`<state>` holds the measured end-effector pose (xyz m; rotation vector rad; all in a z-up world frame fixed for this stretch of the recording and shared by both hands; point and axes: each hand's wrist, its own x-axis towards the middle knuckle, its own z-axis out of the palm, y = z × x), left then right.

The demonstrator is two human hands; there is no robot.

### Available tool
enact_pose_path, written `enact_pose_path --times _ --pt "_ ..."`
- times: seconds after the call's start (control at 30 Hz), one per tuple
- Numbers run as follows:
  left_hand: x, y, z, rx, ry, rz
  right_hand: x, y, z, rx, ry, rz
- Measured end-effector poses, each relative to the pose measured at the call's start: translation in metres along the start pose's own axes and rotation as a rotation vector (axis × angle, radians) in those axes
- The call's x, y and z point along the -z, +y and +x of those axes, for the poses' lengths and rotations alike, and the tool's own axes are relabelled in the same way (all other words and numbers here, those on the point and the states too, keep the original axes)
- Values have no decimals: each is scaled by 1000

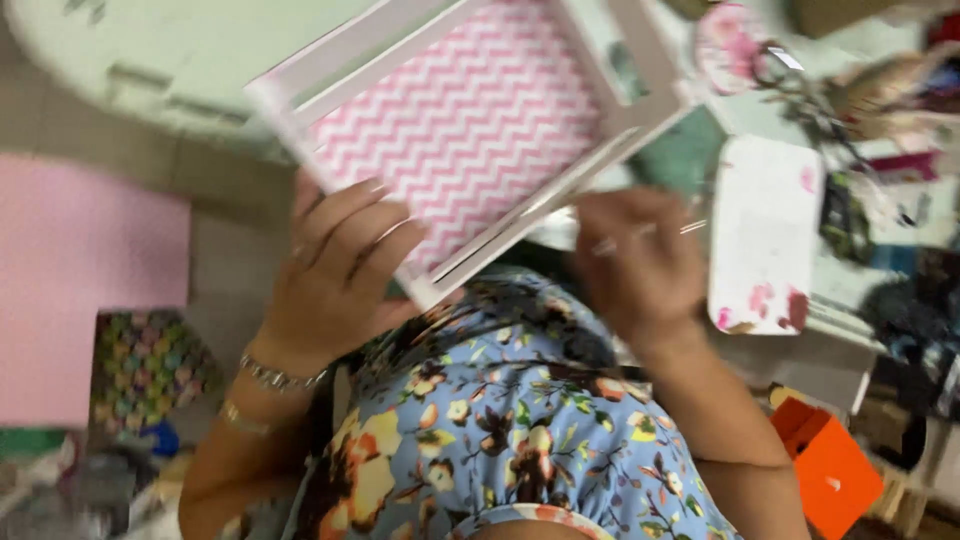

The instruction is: Painting the top edges of a small wooden crate with pink paint using a sponge applicator

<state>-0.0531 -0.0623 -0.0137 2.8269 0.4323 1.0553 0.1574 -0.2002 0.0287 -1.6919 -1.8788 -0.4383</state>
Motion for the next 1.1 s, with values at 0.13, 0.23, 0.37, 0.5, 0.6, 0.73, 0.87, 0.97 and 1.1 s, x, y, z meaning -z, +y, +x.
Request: enact_pose_path --times 0.13,0.23,0.37,0.5,0.6,0.73,0.87,0.97,1.1 --pt "2 -4 0 -43 -35 -68 3 -11 23 -44 48 28" --pt "6 -4 3 -59 -56 -86 -1 -31 23 109 -6 72" --pt "10 0 9 -48 9 -24 -1 -48 28 216 -60 187" --pt "14 -3 6 -82 -100 -6 -1 -26 19 178 -16 48" --pt "15 -3 9 -93 -82 -11 -5 -33 16 131 9 66" --pt "14 1 11 -61 4 -31 -4 -53 24 226 -58 212" --pt "18 -1 11 -84 -64 22 -15 -7 -2 180 37 -82" --pt "11 -2 8 -77 -71 75 14 17 1 -91 75 -110" --pt "10 -2 -7 -124 -95 -30 48 32 -29 -209 183 -191"
